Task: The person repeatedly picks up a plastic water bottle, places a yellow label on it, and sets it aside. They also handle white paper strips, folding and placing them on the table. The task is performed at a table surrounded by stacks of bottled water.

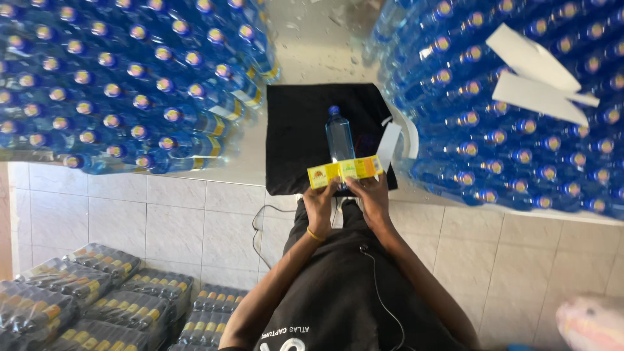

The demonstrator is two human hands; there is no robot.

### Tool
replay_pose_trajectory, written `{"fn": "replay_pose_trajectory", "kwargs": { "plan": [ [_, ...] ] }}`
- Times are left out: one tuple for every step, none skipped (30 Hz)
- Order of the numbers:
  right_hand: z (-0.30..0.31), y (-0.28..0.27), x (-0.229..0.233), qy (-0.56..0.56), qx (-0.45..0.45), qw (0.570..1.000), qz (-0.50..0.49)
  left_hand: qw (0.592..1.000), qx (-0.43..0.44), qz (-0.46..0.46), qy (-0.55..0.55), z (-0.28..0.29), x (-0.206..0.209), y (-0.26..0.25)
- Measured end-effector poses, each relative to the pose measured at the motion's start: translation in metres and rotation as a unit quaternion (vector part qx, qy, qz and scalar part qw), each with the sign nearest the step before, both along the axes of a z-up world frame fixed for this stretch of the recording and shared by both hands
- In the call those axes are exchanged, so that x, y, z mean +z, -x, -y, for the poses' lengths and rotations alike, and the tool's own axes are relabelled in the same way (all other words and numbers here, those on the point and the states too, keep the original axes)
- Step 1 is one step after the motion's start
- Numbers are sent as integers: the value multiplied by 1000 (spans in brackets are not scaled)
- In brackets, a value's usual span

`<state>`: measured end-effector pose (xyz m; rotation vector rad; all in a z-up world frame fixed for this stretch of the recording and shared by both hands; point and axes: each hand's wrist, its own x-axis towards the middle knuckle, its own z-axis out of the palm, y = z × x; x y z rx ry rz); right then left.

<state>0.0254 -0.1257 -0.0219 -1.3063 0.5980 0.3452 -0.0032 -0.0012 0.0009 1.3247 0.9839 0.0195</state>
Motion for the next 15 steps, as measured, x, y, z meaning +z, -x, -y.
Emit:
{"fn": "replay_pose_trajectory", "kwargs": {
  "plan": [
    [0,0,3,-19,-5,1000,-2,1000,-4,1,12,-3,15,0],
    [0,2,6,-37,-13,999,-5,1000,-10,1,25,-6,30,2],
    [2,-3,21,-39,-6,999,2,1000,-4,7,23,-14,47,8],
    [4,-7,36,-90,5,996,26,993,-29,83,74,-22,64,14],
    [7,-12,51,-140,16,989,50,978,-55,157,123,-30,81,20],
    [7,-15,74,-141,20,988,57,977,-53,165,122,-39,87,18],
    [8,-17,97,-173,53,980,80,960,-62,249,116,-49,94,17],
    [10,-17,121,-204,85,970,100,935,-71,329,111,-58,101,18],
    [11,-24,137,-204,88,969,105,933,-71,335,110,-63,100,0],
    [12,-27,152,-262,131,950,110,909,-61,385,151,-70,101,-15],
    [13,-30,168,-318,175,925,113,880,-51,433,191,-76,101,-30],
    [20,-21,136,-318,175,924,117,878,-52,436,190,-74,121,-47],
    [27,-12,103,-328,171,926,82,802,-67,503,316,-72,142,-64],
    [35,-5,71,-336,168,926,48,704,-79,558,433,-68,162,-81],
    [21,-10,100,-335,171,925,52,701,-80,562,432,-66,156,-85]
  ]
}}
